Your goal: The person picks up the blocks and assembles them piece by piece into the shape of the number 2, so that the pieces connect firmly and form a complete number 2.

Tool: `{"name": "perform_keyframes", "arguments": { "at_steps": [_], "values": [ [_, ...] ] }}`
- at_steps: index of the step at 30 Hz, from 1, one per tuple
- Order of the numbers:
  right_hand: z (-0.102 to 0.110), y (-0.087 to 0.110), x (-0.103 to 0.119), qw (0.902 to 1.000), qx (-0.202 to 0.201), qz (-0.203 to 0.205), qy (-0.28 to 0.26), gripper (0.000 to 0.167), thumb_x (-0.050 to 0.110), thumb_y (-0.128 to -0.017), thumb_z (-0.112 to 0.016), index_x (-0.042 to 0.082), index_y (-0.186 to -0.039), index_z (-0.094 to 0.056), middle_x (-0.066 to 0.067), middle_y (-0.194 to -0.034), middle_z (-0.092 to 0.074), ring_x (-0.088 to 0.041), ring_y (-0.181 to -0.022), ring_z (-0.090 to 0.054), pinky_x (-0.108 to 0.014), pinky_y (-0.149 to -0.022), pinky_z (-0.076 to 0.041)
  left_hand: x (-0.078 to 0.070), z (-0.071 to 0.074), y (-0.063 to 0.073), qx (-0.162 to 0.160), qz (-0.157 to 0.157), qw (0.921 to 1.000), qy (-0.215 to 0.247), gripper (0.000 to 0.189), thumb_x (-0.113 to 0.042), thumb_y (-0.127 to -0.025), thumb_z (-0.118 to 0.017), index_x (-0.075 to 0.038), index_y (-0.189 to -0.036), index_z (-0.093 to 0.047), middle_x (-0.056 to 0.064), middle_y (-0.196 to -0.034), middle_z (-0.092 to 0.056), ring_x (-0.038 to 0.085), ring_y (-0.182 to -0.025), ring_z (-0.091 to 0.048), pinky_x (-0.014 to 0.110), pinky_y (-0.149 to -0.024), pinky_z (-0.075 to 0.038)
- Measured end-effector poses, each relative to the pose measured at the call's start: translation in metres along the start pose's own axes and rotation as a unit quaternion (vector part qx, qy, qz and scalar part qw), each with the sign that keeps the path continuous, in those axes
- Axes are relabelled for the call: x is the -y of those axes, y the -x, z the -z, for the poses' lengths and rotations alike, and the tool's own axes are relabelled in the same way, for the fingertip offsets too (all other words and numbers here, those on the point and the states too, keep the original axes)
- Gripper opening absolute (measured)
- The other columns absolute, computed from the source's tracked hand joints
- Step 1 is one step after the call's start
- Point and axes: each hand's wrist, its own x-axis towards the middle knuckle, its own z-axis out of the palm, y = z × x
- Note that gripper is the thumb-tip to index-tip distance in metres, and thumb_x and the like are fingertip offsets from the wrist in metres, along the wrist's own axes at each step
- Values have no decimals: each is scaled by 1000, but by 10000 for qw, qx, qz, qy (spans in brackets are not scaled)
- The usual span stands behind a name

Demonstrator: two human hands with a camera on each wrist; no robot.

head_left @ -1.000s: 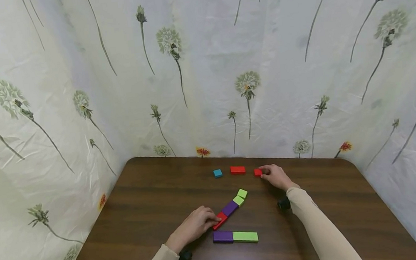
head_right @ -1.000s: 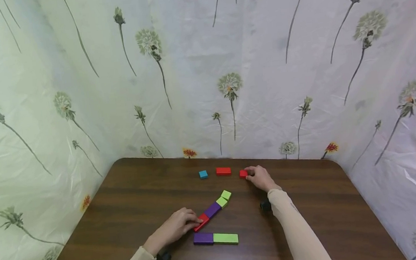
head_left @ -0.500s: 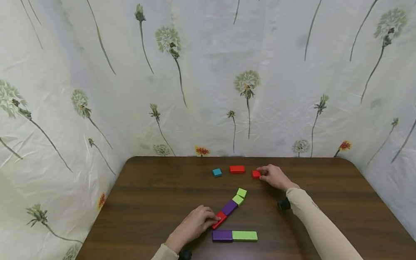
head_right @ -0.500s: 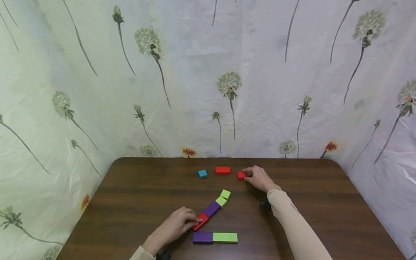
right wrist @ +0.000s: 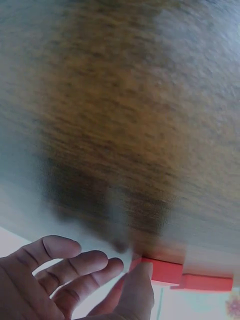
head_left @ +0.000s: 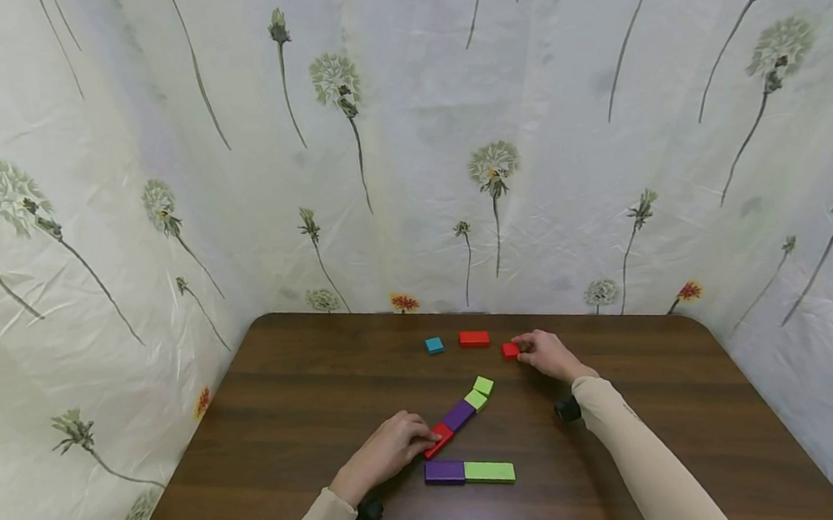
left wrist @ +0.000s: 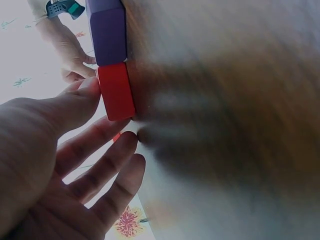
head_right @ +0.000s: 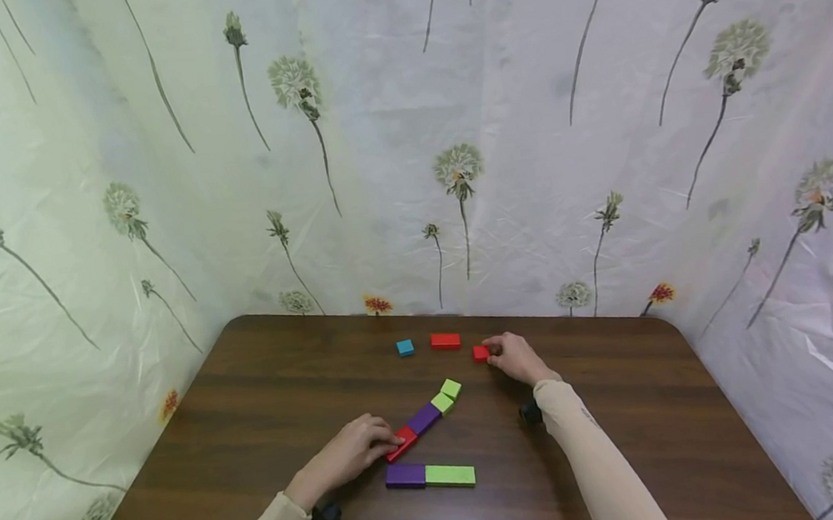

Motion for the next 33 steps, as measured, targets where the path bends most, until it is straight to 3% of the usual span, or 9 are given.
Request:
{"name": "perform_keyframes", "arguments": {
  "at_steps": [33],
  "values": [
    [-10,0,21,9989,161,427,120,35,-3,-83,-66,-1,-118,-67,-11,-98,-69,-26,-94,-62,-43,-83,-52,1,-1,0,14,71,9998,177,15,-21,-92,-66,-21,-103,-77,-9,-98,-67,8,-95,-58,22,-83,-50]
  ]
}}
